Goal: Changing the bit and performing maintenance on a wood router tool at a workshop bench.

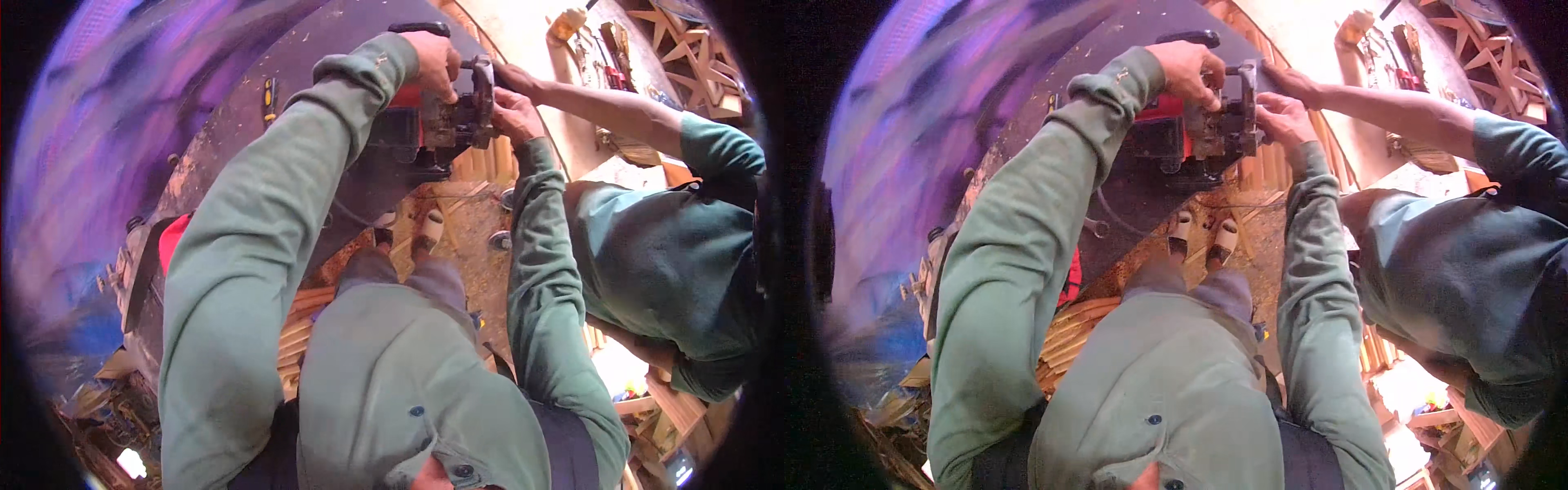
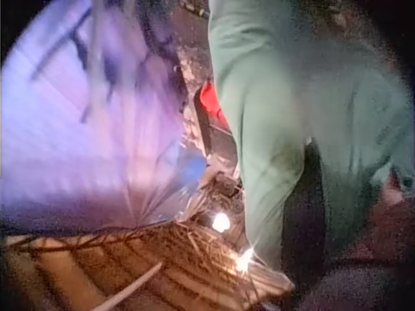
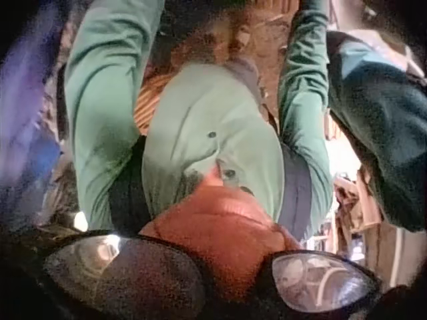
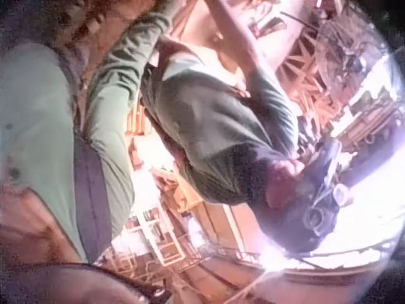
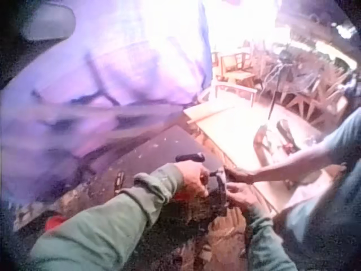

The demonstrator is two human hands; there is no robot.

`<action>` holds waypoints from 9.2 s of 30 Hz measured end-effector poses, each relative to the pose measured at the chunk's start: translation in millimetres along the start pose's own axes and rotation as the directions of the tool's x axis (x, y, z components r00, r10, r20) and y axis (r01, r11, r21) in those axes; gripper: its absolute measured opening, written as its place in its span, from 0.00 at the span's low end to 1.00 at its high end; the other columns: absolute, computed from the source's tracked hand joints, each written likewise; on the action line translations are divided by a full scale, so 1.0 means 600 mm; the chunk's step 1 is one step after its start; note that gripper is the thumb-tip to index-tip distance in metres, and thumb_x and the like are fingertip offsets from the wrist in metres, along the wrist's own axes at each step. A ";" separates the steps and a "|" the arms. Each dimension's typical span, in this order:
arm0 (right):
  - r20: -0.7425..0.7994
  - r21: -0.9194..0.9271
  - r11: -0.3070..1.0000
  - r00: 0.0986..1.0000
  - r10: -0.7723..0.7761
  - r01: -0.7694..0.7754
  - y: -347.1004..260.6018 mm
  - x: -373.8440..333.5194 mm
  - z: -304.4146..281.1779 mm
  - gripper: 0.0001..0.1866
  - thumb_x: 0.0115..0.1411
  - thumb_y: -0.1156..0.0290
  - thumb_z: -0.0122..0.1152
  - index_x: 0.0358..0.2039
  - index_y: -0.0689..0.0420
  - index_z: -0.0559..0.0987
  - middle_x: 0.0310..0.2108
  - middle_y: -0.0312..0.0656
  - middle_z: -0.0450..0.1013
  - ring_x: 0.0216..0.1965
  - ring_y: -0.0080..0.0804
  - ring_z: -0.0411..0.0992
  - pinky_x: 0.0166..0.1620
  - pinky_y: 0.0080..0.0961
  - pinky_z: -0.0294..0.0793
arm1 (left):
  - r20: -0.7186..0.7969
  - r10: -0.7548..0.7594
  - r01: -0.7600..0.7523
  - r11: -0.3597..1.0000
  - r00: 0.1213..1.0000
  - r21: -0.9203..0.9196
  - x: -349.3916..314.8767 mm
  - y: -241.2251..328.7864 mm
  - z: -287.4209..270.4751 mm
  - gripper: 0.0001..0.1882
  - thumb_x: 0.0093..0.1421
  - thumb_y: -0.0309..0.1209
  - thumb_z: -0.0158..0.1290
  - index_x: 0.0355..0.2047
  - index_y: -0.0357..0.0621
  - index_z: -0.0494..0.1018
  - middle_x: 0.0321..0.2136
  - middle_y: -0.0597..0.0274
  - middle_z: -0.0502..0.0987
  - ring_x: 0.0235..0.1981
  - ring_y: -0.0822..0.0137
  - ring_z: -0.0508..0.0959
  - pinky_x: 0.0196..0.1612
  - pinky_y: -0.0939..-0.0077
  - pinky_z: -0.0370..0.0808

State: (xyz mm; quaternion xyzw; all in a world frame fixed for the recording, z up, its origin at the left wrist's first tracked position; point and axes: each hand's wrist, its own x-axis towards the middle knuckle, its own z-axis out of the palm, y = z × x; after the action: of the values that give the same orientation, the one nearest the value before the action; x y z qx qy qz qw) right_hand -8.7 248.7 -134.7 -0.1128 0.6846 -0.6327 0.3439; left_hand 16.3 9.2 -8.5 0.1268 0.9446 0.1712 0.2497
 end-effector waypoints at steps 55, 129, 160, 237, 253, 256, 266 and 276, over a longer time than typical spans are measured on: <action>0.114 0.038 0.999 0.993 0.007 -0.011 -0.017 0.015 -0.006 0.16 0.67 0.58 0.64 0.41 0.60 0.84 0.32 0.33 0.81 0.29 0.18 0.77 0.31 0.18 0.75 | 0.011 -0.051 0.051 0.998 0.999 -0.022 -0.005 0.005 -0.007 0.25 0.50 0.46 0.68 0.47 0.49 0.80 0.44 0.49 0.82 0.49 0.50 0.80 0.54 0.59 0.76; 0.399 -0.761 0.299 0.778 -0.485 0.576 0.079 -0.217 0.496 0.29 0.49 0.70 0.65 0.53 0.57 0.71 0.47 0.46 0.72 0.49 0.43 0.72 0.46 0.43 0.71 | -0.155 -0.053 0.023 0.981 0.987 -0.193 -0.027 -0.005 0.026 0.22 0.50 0.47 0.68 0.43 0.53 0.84 0.43 0.54 0.83 0.46 0.55 0.82 0.53 0.62 0.77; -0.574 -0.220 0.968 0.818 -0.030 -0.119 0.049 -0.572 0.325 0.06 0.69 0.72 0.59 0.40 0.57 0.71 0.25 0.30 0.64 0.28 0.17 0.61 0.30 0.20 0.64 | -0.150 -0.137 0.141 0.990 0.979 0.018 0.022 0.003 0.016 0.22 0.45 0.52 0.70 0.40 0.61 0.85 0.41 0.61 0.85 0.46 0.60 0.83 0.51 0.66 0.78; -0.141 -0.948 0.319 0.893 -0.428 0.003 -0.292 0.252 0.062 0.31 0.66 0.43 0.48 0.40 0.60 0.84 0.37 0.63 0.79 0.45 0.62 0.78 0.51 0.51 0.74 | -0.185 -0.268 0.220 0.944 0.946 -0.244 -0.019 0.018 0.025 0.27 0.44 0.47 0.69 0.47 0.60 0.83 0.56 0.45 0.71 0.61 0.44 0.68 0.62 0.51 0.71; -0.209 -0.822 0.432 0.509 -0.835 0.371 -0.333 -0.146 0.134 0.09 0.70 0.66 0.60 0.40 0.59 0.79 0.20 0.35 0.71 0.20 0.23 0.70 0.26 0.23 0.70 | -0.077 -0.119 0.112 0.989 0.990 -0.097 0.019 -0.002 -0.008 0.23 0.43 0.48 0.71 0.40 0.57 0.86 0.42 0.57 0.84 0.47 0.57 0.82 0.52 0.65 0.78; -0.361 -0.792 0.506 0.407 -0.840 0.342 -0.263 -0.175 0.145 0.09 0.71 0.67 0.60 0.37 0.59 0.79 0.21 0.33 0.73 0.23 0.18 0.69 0.26 0.19 0.66 | -0.055 -0.091 0.085 0.991 0.994 -0.105 0.020 -0.006 -0.008 0.22 0.45 0.47 0.71 0.41 0.55 0.85 0.41 0.58 0.85 0.45 0.59 0.83 0.50 0.65 0.79; -0.474 -0.756 0.619 0.477 -0.741 0.212 -0.197 -0.223 0.223 0.06 0.69 0.72 0.59 0.39 0.63 0.78 0.30 0.45 0.75 0.30 0.32 0.76 0.36 0.29 0.76 | -0.065 -0.107 0.100 0.989 0.992 -0.106 0.029 -0.013 -0.004 0.21 0.45 0.48 0.71 0.39 0.56 0.86 0.41 0.55 0.84 0.47 0.57 0.82 0.51 0.63 0.78; -0.084 -0.940 0.257 0.577 -0.812 0.225 -0.272 -0.158 0.190 0.08 0.71 0.68 0.56 0.39 0.60 0.76 0.26 0.48 0.75 0.26 0.47 0.77 0.29 0.41 0.74 | -0.109 -0.216 0.205 0.974 0.970 -0.099 0.037 -0.004 0.026 0.23 0.42 0.51 0.71 0.39 0.61 0.85 0.52 0.46 0.76 0.58 0.45 0.69 0.60 0.56 0.70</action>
State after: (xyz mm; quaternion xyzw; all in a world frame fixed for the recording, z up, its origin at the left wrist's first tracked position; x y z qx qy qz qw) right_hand 85.2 186.5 54.5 -0.3082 0.8801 -0.2797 -0.2284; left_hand 5.3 18.1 -31.6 0.0044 0.9576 0.1918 0.2151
